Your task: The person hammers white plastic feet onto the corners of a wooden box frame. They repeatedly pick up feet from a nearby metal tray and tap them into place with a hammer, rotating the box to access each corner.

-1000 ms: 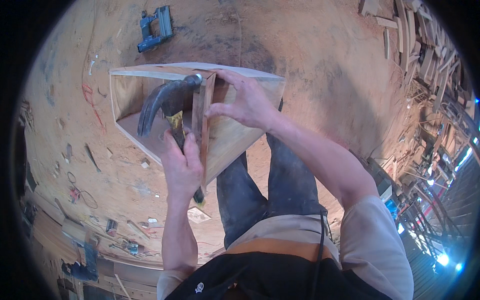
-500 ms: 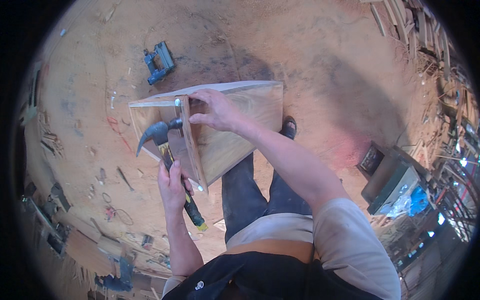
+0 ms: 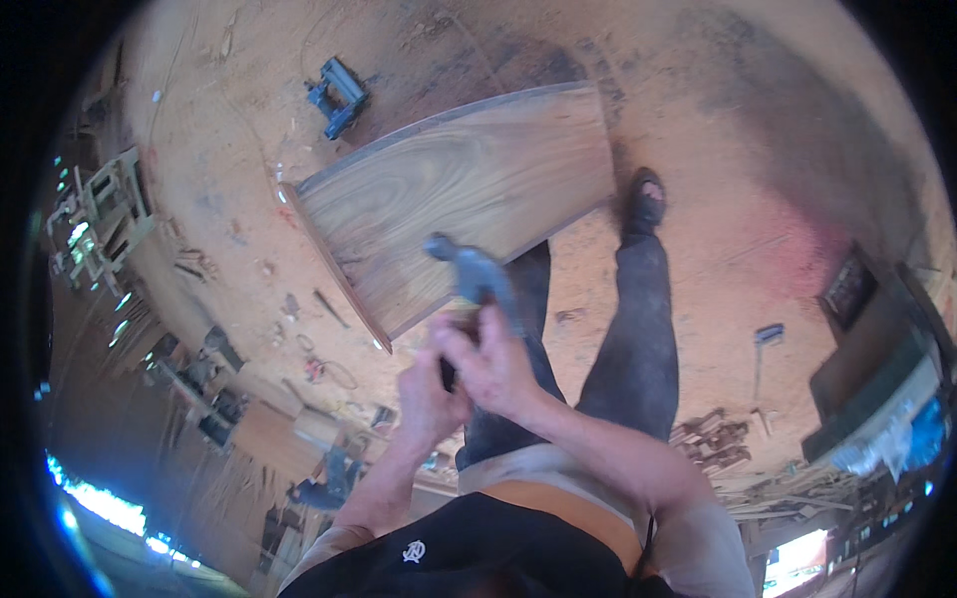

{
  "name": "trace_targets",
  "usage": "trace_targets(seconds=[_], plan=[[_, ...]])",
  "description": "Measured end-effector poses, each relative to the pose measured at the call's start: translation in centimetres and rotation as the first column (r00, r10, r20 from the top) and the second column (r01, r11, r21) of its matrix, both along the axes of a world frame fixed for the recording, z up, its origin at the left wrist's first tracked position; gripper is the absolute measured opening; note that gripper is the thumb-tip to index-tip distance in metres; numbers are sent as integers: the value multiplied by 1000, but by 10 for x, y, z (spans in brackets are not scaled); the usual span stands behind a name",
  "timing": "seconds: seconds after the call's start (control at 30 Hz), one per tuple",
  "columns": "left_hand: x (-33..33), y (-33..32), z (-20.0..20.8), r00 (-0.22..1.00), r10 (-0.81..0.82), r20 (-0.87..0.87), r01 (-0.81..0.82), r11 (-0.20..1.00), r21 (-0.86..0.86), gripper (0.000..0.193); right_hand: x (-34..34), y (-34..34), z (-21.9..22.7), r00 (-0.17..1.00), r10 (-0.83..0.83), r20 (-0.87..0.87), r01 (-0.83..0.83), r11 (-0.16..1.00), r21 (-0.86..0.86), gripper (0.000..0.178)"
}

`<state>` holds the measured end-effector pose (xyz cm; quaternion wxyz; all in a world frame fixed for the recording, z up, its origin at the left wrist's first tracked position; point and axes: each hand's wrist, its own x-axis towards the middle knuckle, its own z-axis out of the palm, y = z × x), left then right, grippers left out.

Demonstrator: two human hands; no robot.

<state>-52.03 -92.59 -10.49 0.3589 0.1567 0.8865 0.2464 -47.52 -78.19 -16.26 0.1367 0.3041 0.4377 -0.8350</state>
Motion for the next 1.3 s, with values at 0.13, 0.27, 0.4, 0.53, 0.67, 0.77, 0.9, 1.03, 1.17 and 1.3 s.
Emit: trace_targets(seconds=[0.13, 0.27, 0.4, 0.53, 0.67, 0.77, 0.9, 1.03, 1.17, 1.3], plan=[[-85, -12, -36, 913, -129, -386, 89, 989, -120, 80, 21, 30, -64, 926, -314, 208, 348, 926, -150, 43], [-207, -46, -87, 861, 227, -455, -240, 970, 30, 93, 24, 43, -115, 961, -215, 172, 238, 963, -123, 43], [-246, -60, -107, 929, 236, -285, -243, 970, 12, 100, -3, 29, -143, 998, -53, 25, 57, 980, -193, 51], [-239, -61, -118, 886, 369, -279, -332, 927, 173, 100, -69, 36, -164, 962, 177, -209, -186, 982, -25, 54], [-237, -63, -123, 854, 456, -251, -392, 881, 265, 97, -174, 45, -170, 855, 237, -461, -141, 962, 232, 49], [-235, -64, -124, 824, 544, -158, -483, 820, 307, 96, -244, 37, -166, 753, 268, -600, -72, 941, 330, 45], [-230, -64, -129, 816, 565, -123, -485, 785, 386, 98, -285, 36, -147, 719, 380, -582, -171, 908, 382, 40], [-228, -62, -133, 773, 630, -78, -556, 731, 395, 101, -295, 31, -135, 653, 592, -473, -410, 801, 437, 31], [-228, -60, -132, 792, 606, -74, -529, 743, 410, 103, -295, 29, -133, 674, 573, -465, -386, 811, 440, 32], [-227, -59, -134, 800, 600, -13, -531, 718, 450, 101, -293, 40, -133, 692, 598, -404, -380, 778, 501, 50]])
